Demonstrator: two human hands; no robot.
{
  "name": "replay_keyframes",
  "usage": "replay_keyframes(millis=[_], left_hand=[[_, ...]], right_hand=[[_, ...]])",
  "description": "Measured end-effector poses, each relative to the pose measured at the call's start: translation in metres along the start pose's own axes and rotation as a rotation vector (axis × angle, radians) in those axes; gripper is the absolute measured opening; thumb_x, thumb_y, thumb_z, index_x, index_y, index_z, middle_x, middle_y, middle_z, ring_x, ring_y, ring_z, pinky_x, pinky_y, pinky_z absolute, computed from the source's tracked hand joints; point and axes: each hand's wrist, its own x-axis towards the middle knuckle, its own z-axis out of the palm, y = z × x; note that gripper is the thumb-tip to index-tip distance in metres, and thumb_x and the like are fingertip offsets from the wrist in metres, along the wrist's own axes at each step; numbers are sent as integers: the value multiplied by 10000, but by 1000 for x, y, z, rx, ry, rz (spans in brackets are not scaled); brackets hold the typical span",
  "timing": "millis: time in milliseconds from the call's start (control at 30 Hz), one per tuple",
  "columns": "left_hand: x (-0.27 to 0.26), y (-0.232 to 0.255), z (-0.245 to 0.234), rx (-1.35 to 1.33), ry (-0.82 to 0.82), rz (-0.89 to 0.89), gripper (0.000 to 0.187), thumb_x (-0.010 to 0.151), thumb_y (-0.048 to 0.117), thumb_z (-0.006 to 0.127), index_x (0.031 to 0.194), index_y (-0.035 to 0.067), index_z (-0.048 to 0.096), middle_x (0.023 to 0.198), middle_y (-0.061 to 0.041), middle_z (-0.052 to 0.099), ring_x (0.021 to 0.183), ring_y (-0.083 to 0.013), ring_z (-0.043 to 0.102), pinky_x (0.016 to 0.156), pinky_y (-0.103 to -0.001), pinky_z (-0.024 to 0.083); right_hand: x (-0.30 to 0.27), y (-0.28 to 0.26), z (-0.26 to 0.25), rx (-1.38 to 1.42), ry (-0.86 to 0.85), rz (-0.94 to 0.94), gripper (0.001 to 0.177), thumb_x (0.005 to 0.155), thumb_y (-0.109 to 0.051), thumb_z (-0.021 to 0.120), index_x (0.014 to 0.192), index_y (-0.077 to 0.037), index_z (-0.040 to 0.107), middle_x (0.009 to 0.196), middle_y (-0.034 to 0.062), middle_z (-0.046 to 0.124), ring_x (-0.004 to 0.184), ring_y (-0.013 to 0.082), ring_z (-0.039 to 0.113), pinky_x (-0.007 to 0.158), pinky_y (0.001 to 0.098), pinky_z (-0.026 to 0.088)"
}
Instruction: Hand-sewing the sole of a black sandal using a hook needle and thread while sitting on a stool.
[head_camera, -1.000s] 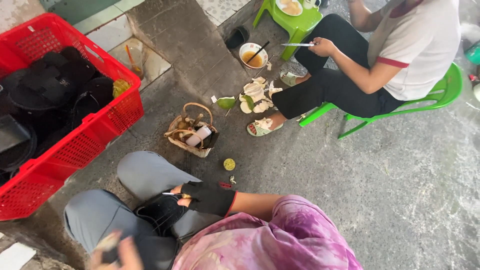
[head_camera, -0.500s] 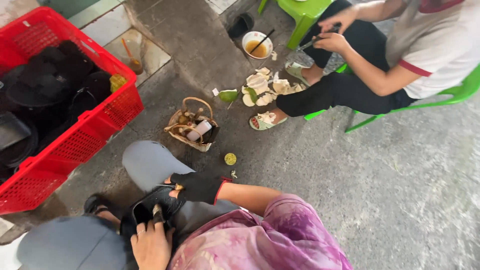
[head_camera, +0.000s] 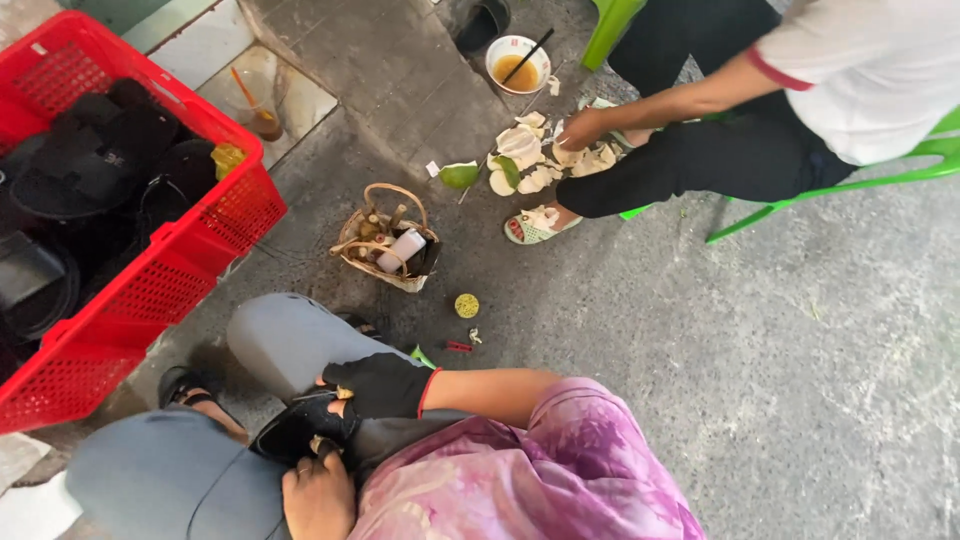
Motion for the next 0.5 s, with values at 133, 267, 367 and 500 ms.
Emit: replay_keyframes(millis=[133, 267, 367, 500], left_hand=[[3, -1, 20, -108, 78, 26, 363, 689, 349, 570, 937, 84, 570, 800, -78, 646, 829, -236, 615, 732, -373, 434], [4, -3, 26, -148, -200, -48, 811, 517, 583, 704, 1200, 178, 541, 989, 38, 684, 1153, -131, 568, 921, -324, 426], [12, -8, 10, -367, 32, -81, 362, 740, 466, 630, 917, 150, 615, 731, 7, 658, 767, -203, 647, 742, -363, 473], [9, -14, 27, -938, -68, -162, 311, 805, 393, 647, 903, 99, 629, 772, -113, 673, 720, -336, 655, 642, -451, 502]], right_hand=[[-3, -22, -27, 66, -159, 72, 486, 850, -425, 507, 1259, -163, 500, 1155, 87, 661, 1029, 316, 637, 884, 382, 451], [-2, -37, -36, 104, -193, 195, 487, 845, -426, 515, 1283, -215, 498, 1064, 57, 689, 978, 316, 652, 889, 368, 460], [0, -39, -31, 85, -156, 174, 473, 848, -431, 510, 1268, -213, 511, 1057, 105, 682, 951, 329, 649, 854, 390, 462], [2, -44, -28, 63, -155, 192, 470, 847, -411, 515, 1257, -180, 509, 1168, 67, 652, 1040, 275, 632, 907, 349, 447]])
